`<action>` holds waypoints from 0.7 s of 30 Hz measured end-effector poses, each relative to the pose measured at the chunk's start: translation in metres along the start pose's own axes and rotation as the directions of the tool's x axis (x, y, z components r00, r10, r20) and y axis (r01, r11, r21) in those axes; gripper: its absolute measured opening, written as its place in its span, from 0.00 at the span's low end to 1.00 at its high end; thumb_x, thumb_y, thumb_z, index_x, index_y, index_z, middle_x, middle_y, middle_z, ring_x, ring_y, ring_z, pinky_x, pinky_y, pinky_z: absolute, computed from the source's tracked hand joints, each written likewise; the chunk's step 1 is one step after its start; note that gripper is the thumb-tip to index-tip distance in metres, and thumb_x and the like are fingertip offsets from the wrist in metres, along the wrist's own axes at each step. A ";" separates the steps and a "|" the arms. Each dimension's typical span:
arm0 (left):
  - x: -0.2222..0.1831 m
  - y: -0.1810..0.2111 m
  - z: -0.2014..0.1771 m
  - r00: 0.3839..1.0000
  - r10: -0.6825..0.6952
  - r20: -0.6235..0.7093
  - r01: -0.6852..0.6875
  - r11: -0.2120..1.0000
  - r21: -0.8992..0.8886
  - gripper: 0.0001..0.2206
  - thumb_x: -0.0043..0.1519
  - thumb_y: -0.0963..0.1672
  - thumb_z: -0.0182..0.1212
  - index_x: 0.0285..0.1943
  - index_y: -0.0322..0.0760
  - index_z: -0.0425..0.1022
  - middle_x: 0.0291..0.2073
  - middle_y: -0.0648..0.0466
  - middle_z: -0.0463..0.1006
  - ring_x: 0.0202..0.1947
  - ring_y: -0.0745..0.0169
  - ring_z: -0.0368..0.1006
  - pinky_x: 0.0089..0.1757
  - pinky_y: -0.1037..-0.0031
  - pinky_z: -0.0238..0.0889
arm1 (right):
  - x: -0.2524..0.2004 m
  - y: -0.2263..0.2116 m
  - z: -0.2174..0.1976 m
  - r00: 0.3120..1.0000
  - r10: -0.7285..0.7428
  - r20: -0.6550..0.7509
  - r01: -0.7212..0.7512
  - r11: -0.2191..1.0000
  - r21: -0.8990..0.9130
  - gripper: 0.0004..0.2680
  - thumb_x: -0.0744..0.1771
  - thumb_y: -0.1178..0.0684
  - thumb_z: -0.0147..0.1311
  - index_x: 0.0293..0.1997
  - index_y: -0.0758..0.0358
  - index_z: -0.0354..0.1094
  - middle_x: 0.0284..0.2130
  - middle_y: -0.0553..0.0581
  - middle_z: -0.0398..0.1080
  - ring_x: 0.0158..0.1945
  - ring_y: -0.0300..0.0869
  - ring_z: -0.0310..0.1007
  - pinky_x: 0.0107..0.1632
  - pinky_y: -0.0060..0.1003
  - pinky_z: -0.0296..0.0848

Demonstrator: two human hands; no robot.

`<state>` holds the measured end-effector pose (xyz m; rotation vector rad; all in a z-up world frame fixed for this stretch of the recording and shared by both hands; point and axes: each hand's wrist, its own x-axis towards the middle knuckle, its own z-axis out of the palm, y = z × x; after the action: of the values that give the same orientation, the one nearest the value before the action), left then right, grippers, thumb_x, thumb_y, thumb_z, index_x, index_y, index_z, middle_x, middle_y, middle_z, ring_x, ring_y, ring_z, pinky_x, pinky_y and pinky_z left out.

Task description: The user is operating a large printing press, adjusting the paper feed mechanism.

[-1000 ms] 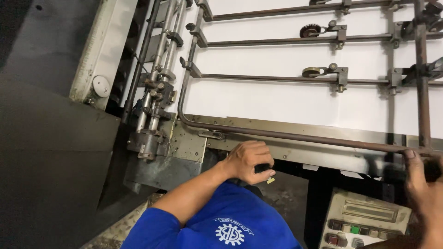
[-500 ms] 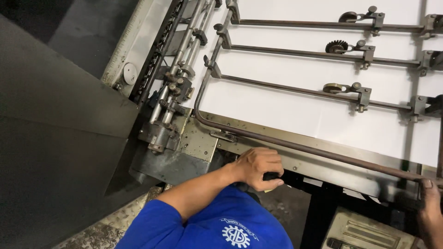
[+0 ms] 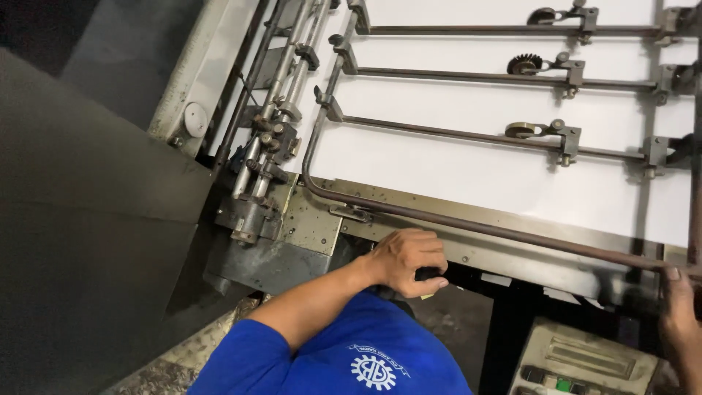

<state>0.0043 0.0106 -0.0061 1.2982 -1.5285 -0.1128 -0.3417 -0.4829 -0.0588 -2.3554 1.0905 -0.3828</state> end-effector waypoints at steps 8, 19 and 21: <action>0.010 0.001 0.004 0.998 0.026 0.062 -0.024 0.999 -0.030 0.09 0.52 0.44 0.71 0.32 0.38 0.74 0.28 0.50 0.70 0.31 0.47 0.69 0.35 0.61 0.63 | -0.121 -0.335 -0.048 0.914 -0.137 -0.381 -0.158 0.747 -0.646 0.13 0.70 0.38 0.65 0.41 0.58 0.78 0.32 0.61 0.76 0.35 0.58 0.75 0.34 0.48 0.71; 0.017 -0.002 0.014 0.999 -0.016 0.045 0.013 0.998 0.064 0.08 0.48 0.43 0.70 0.30 0.38 0.74 0.26 0.51 0.74 0.27 0.49 0.70 0.31 0.64 0.62 | -0.117 -0.344 -0.051 0.894 -0.236 -0.382 -0.030 0.818 -0.574 0.13 0.66 0.38 0.64 0.34 0.57 0.73 0.26 0.56 0.72 0.31 0.54 0.74 0.29 0.47 0.68; 0.019 -0.001 0.014 0.999 -0.008 0.043 0.005 0.998 0.061 0.08 0.48 0.42 0.70 0.30 0.38 0.74 0.26 0.51 0.74 0.27 0.49 0.70 0.31 0.64 0.62 | -0.117 -0.343 -0.051 0.899 -0.209 -0.384 -0.057 0.815 -0.576 0.14 0.66 0.38 0.64 0.33 0.58 0.73 0.25 0.56 0.72 0.30 0.54 0.74 0.29 0.47 0.68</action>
<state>-0.0028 -0.0113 -0.0006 1.3566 -1.5748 -0.0995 -0.2246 -0.2226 0.1706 -2.9499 1.4826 -0.7206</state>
